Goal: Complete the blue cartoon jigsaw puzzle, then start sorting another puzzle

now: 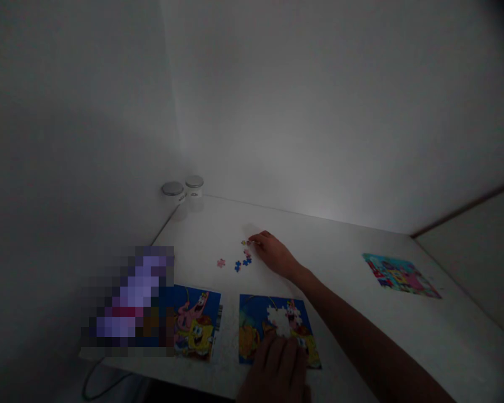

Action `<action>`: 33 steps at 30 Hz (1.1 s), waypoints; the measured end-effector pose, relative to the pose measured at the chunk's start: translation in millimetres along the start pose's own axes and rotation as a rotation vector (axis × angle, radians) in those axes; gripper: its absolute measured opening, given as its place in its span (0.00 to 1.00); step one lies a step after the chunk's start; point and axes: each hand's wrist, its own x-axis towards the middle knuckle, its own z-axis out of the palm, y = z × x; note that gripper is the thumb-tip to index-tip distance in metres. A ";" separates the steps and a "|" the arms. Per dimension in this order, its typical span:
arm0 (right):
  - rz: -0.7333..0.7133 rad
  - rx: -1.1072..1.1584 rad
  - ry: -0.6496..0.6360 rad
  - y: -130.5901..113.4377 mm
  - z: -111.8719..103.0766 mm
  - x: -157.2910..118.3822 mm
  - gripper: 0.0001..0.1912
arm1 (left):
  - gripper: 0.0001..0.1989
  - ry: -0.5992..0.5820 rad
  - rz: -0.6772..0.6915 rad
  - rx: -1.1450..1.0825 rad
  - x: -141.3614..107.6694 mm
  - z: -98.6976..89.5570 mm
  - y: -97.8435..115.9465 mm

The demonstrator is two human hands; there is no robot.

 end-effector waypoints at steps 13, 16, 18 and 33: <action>-0.023 0.037 -0.035 6.7 -10.4 12.9 0.14 | 0.19 0.063 -0.044 -0.053 12.2 -4.2 0.7; 0.026 0.036 0.064 25.4 -39.6 -0.2 0.15 | 0.18 -0.026 -0.089 -0.087 11.9 -11.9 2.1; 0.129 0.017 0.115 45.0 -62.7 -23.0 0.16 | 0.18 -0.051 -0.106 -0.108 10.6 -14.7 2.8; 0.305 0.072 -0.026 50.7 -68.7 -162.4 0.18 | 0.18 -0.111 -0.063 -0.107 16.8 -19.2 4.6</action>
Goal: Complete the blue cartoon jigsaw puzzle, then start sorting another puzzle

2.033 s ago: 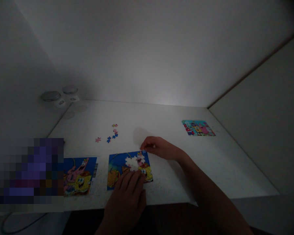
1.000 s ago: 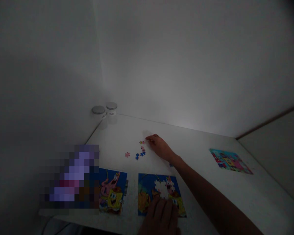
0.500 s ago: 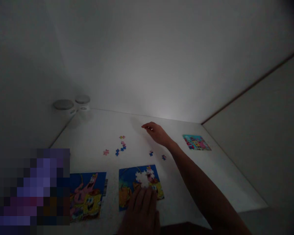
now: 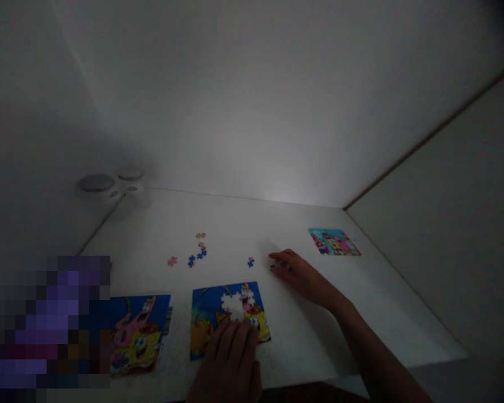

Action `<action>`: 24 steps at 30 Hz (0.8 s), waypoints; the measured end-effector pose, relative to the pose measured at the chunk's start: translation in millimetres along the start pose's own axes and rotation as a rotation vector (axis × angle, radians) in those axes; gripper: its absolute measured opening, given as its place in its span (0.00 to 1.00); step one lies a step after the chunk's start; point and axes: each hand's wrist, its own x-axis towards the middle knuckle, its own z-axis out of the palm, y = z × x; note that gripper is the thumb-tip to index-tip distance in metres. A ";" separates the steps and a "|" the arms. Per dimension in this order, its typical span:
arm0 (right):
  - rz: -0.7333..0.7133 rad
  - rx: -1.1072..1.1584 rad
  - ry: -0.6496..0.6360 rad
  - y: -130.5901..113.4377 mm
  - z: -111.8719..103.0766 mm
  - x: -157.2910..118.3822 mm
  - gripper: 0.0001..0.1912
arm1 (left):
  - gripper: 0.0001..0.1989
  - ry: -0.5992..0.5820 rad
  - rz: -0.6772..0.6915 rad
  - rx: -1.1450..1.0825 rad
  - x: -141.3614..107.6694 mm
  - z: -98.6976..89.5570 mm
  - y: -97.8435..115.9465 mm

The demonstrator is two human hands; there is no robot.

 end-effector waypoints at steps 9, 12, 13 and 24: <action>-0.407 -0.132 -0.095 -84.5 29.4 69.8 0.15 | 0.17 0.046 0.015 0.058 3.4 -3.5 2.0; -0.490 -0.233 -0.118 -102.1 49.4 85.7 0.16 | 0.18 0.044 0.013 0.055 2.7 -2.8 1.7; -0.505 -0.259 -0.119 -104.2 54.5 88.3 0.16 | 0.18 0.043 0.008 0.057 2.3 -2.3 1.5; -0.491 -0.216 -0.118 -122.9 73.0 101.6 0.17 | 0.19 0.030 -0.008 0.063 2.5 -2.3 -0.5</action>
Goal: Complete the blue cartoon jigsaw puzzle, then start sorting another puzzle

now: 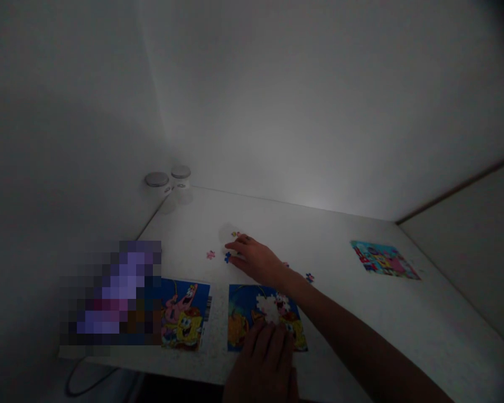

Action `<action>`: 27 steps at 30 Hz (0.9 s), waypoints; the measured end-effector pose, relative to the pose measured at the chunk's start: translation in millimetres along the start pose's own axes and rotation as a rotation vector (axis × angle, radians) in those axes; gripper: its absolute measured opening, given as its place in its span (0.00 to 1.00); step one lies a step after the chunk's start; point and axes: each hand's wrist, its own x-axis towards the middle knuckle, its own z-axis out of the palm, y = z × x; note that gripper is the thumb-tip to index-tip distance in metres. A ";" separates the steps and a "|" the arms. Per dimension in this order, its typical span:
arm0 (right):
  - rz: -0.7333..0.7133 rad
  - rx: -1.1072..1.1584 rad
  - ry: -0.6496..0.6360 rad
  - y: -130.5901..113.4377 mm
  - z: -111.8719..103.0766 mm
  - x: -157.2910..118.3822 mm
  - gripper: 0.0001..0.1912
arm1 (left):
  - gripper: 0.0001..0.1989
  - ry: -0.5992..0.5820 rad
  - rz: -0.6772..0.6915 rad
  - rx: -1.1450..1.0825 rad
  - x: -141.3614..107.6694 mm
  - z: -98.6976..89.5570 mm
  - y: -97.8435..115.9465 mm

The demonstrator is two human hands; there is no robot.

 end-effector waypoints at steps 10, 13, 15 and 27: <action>0.057 -0.069 -0.209 -4.2 -10.2 9.6 0.06 | 0.16 -0.204 -0.034 -0.061 -8.5 -7.6 2.1; 0.089 -0.072 -0.206 -4.9 -9.7 0.9 0.06 | 0.17 -0.255 -0.047 -0.075 -6.3 -14.9 3.4; 0.105 -0.073 -0.196 -4.7 -8.2 -5.0 0.08 | 0.17 -0.299 -0.030 -0.071 -3.3 -19.4 3.4; 0.139 -0.038 -0.156 0.1 -13.5 -28.2 0.10 | 0.16 -0.326 -0.017 -0.046 1.2 -23.7 4.7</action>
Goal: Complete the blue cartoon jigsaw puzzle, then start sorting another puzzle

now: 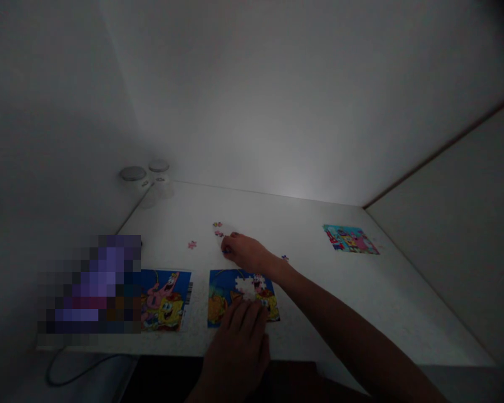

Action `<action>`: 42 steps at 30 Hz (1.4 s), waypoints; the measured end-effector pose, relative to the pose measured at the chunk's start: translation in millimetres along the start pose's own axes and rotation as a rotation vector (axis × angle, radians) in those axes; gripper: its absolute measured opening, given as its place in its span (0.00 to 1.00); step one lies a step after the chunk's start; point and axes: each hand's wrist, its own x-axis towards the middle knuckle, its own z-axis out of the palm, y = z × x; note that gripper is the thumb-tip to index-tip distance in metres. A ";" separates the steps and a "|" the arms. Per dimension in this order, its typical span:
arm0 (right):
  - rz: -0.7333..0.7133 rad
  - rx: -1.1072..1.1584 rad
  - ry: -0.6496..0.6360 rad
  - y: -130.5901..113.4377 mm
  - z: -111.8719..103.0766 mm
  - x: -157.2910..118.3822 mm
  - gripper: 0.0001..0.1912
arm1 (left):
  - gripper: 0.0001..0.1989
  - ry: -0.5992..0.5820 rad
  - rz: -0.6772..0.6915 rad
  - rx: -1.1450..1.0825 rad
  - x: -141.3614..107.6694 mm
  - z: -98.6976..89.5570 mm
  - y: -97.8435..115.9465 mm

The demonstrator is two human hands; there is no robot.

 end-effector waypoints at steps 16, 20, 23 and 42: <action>0.129 0.002 -0.005 8.0 0.2 -17.7 0.06 | 0.16 -0.048 0.006 0.012 5.3 -3.8 1.8; 0.152 -0.005 -0.016 5.8 -0.1 -23.5 0.07 | 0.17 -0.061 0.004 0.027 5.2 -3.0 1.3; 0.194 -0.020 -0.014 3.0 1.3 -25.2 0.11 | 0.17 -0.070 0.012 0.042 4.2 -1.5 0.4; 0.188 0.032 -0.042 17.1 -5.4 -44.9 0.10 | 0.16 -0.094 -0.011 0.014 8.2 -5.5 2.4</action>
